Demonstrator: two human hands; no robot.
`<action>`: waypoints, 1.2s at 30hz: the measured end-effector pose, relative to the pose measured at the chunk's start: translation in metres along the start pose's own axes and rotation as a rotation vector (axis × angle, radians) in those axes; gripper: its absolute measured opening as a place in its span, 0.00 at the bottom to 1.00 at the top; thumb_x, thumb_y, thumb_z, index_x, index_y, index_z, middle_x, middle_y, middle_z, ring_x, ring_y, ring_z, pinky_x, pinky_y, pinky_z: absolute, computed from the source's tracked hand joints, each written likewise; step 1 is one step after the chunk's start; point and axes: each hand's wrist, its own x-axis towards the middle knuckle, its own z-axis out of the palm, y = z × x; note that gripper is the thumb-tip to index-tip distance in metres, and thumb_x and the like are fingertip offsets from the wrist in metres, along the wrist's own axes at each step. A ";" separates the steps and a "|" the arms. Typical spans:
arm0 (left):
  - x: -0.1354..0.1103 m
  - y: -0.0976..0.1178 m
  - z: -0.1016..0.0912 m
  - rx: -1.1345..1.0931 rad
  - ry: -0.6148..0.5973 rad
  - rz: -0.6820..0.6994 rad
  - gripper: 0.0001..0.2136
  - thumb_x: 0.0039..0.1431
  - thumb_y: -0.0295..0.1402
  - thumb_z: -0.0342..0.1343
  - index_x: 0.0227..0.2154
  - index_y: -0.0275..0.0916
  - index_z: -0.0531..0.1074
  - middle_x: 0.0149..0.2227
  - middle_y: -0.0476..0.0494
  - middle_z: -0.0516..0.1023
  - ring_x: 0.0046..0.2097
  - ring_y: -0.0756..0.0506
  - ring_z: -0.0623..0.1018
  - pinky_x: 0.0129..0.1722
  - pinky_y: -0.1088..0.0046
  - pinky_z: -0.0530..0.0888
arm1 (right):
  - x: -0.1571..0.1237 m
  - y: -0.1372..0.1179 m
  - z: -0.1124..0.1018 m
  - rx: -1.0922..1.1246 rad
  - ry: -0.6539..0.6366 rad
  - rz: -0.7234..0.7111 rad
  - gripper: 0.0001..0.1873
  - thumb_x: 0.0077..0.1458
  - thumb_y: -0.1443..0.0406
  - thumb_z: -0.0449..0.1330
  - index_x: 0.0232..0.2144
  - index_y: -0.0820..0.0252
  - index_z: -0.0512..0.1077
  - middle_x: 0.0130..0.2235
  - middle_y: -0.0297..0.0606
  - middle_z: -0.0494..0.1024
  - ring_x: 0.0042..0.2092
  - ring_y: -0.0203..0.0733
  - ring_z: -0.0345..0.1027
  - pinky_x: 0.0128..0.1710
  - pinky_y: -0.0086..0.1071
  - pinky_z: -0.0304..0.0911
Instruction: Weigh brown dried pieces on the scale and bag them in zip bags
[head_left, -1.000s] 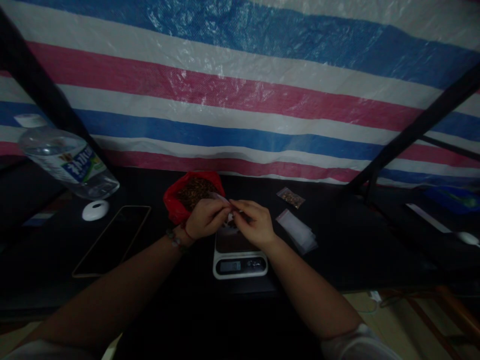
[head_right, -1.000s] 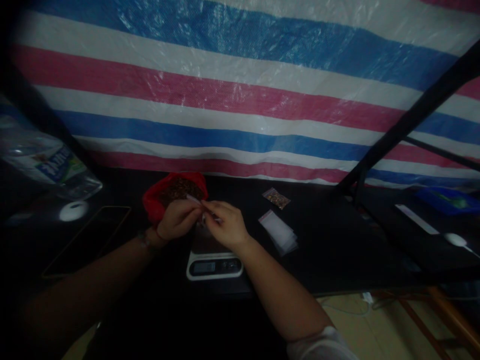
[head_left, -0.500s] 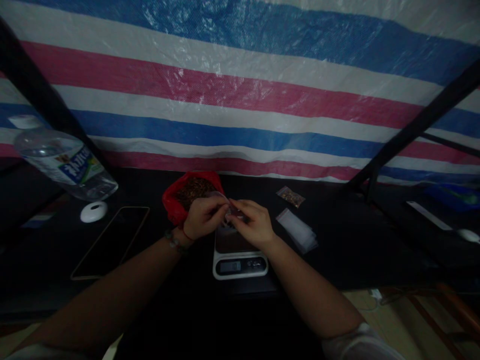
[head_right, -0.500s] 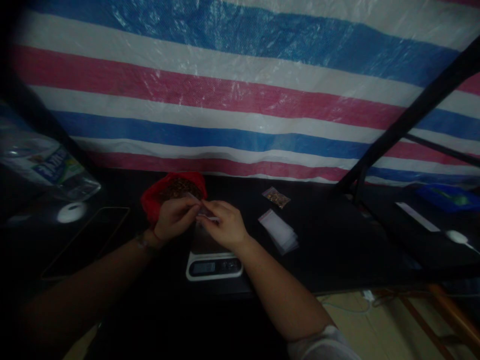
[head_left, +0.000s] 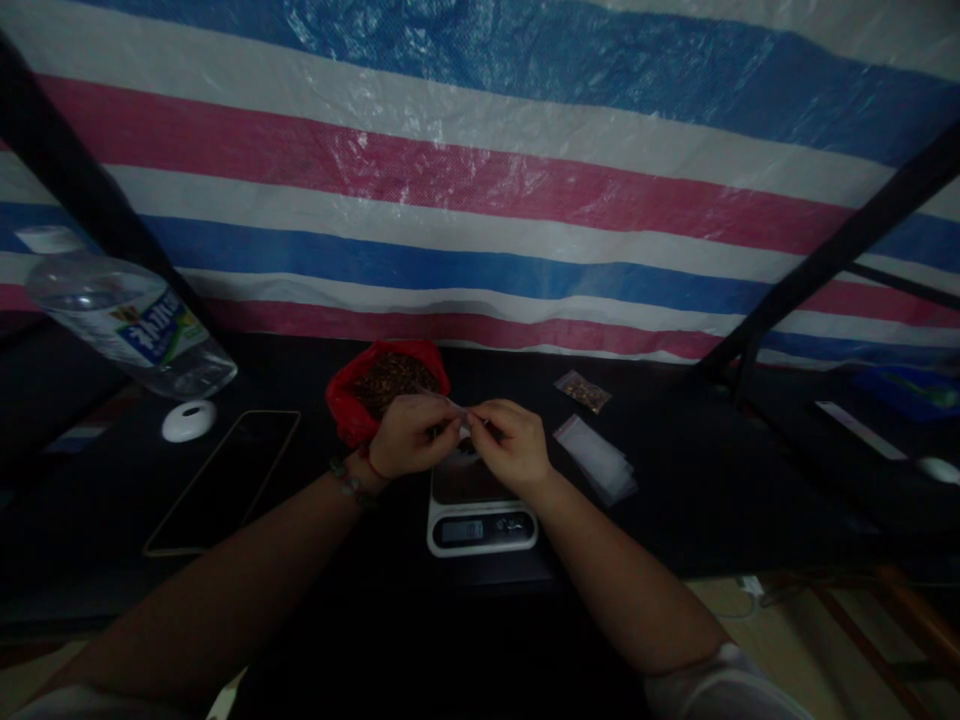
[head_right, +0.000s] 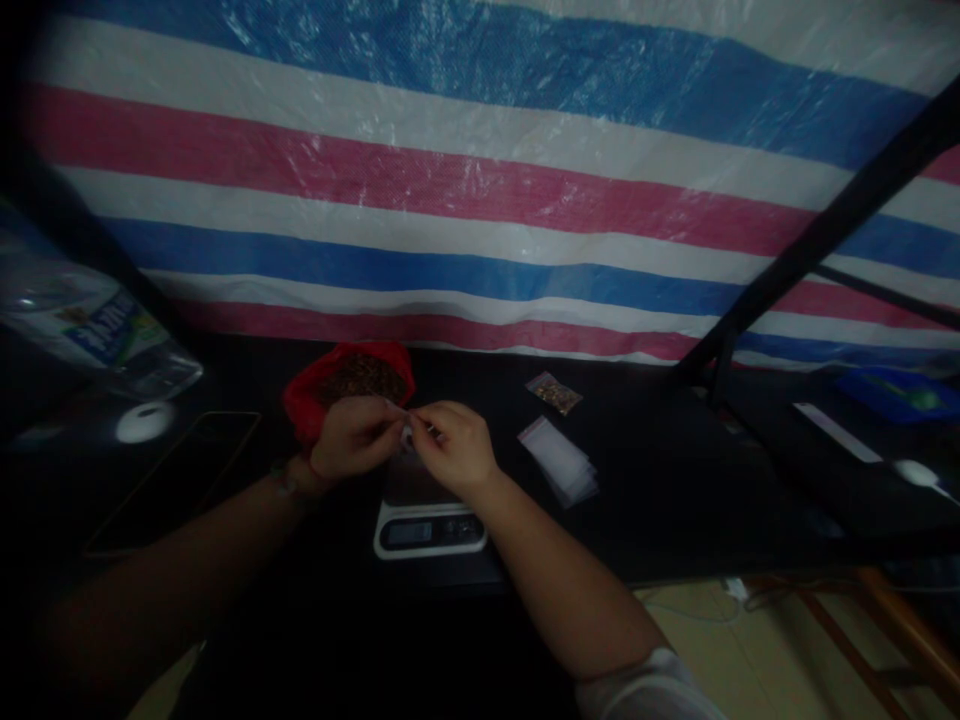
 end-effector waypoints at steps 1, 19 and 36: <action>0.000 0.001 0.001 0.011 -0.002 -0.020 0.07 0.56 0.29 0.51 0.25 0.37 0.71 0.22 0.49 0.76 0.25 0.52 0.75 0.27 0.78 0.69 | 0.000 -0.001 0.000 -0.024 0.004 0.007 0.09 0.56 0.67 0.55 0.29 0.58 0.75 0.28 0.35 0.78 0.31 0.36 0.72 0.32 0.28 0.67; -0.003 0.011 0.011 0.019 0.087 -0.309 0.08 0.53 0.28 0.51 0.20 0.37 0.67 0.18 0.53 0.68 0.21 0.54 0.68 0.22 0.79 0.62 | 0.001 0.006 -0.007 -0.192 0.048 -0.156 0.13 0.55 0.73 0.51 0.36 0.57 0.73 0.45 0.42 0.73 0.45 0.40 0.69 0.45 0.35 0.68; 0.002 -0.018 -0.010 0.240 -0.221 0.056 0.30 0.50 0.46 0.58 0.55 0.40 0.63 0.50 0.37 0.73 0.53 0.35 0.69 0.56 0.51 0.59 | 0.009 0.005 -0.012 -0.125 -0.169 0.023 0.17 0.43 0.64 0.68 0.39 0.55 0.76 0.43 0.39 0.74 0.45 0.45 0.67 0.48 0.41 0.64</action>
